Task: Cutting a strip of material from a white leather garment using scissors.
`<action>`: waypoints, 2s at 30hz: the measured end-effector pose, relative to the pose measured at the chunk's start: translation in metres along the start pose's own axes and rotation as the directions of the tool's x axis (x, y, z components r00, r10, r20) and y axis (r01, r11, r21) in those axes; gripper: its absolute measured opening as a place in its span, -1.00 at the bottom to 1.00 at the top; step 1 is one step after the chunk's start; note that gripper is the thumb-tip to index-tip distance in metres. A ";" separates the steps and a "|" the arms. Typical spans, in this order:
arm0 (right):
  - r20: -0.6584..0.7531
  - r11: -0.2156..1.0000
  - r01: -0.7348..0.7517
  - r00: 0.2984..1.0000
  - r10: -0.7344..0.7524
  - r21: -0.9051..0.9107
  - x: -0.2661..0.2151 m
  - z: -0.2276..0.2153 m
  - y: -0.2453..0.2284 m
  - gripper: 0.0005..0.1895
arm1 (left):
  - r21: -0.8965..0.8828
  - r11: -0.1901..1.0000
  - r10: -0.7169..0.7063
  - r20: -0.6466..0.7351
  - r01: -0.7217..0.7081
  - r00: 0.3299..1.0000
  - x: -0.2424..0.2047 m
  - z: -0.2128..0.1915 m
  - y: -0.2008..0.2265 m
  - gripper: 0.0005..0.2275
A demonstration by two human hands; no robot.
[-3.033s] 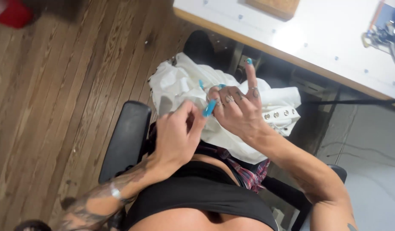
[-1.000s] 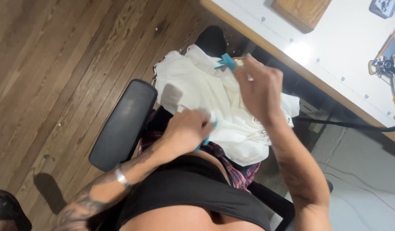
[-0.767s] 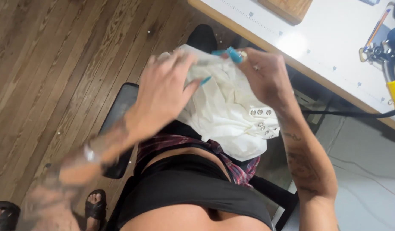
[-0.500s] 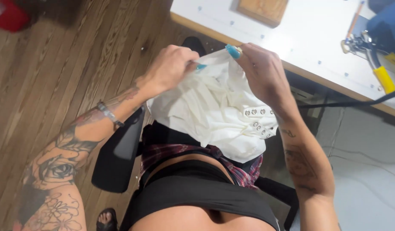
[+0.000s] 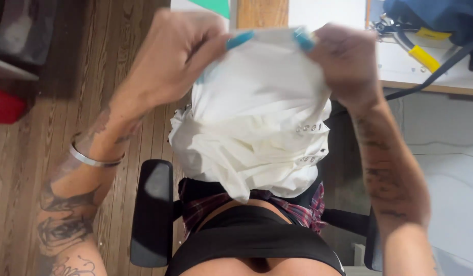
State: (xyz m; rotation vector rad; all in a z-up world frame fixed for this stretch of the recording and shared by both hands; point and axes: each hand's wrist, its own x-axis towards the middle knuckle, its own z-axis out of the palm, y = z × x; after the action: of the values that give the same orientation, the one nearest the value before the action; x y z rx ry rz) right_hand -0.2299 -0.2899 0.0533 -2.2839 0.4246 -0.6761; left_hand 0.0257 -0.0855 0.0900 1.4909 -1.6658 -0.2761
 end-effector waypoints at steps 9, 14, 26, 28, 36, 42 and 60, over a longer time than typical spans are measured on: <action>-0.063 0.996 0.001 0.998 0.004 0.090 0.004 -0.015 -0.062 -0.81 | 0.087 0.996 -0.003 0.074 -0.004 0.997 0.062 -0.014 0.036 -0.69; -0.039 0.999 0.004 0.999 -0.006 -0.046 -0.014 -0.021 -0.043 -0.81 | 0.151 0.988 -0.068 0.160 0.044 0.985 0.061 -0.029 0.038 -0.72; 0.110 0.989 0.141 0.985 -0.136 -0.041 -0.017 -0.015 -0.058 -0.36 | 0.014 0.962 -0.274 0.095 0.274 0.957 0.047 -0.027 0.026 -0.77; 0.135 0.978 0.058 0.990 -0.031 -0.198 -0.026 -0.013 -0.042 -0.37 | 0.255 0.939 -0.239 0.008 0.230 0.971 0.044 -0.035 0.019 -0.80; 0.047 0.829 0.037 0.999 -0.013 -0.558 -0.086 -0.020 0.015 -0.46 | 0.204 0.978 -0.057 0.052 0.045 0.997 -0.004 -0.055 0.003 -0.78; -0.013 0.666 0.059 0.995 -0.103 -0.743 -0.126 -0.038 0.038 -0.81 | 0.377 0.919 0.064 0.141 -0.113 0.988 -0.027 -0.040 -0.007 -0.78; 0.589 0.236 0.647 0.760 -0.274 -0.725 -0.176 -0.032 0.051 -0.86 | 0.454 0.361 0.262 0.789 -0.815 0.556 -0.129 0.063 -0.078 -0.79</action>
State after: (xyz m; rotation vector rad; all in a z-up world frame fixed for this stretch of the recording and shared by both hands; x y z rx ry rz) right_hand -0.3961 -0.2594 -0.0239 -3.6445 -0.2232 -0.2478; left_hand 0.0247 -0.0138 -0.0567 1.2687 -3.0475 0.5911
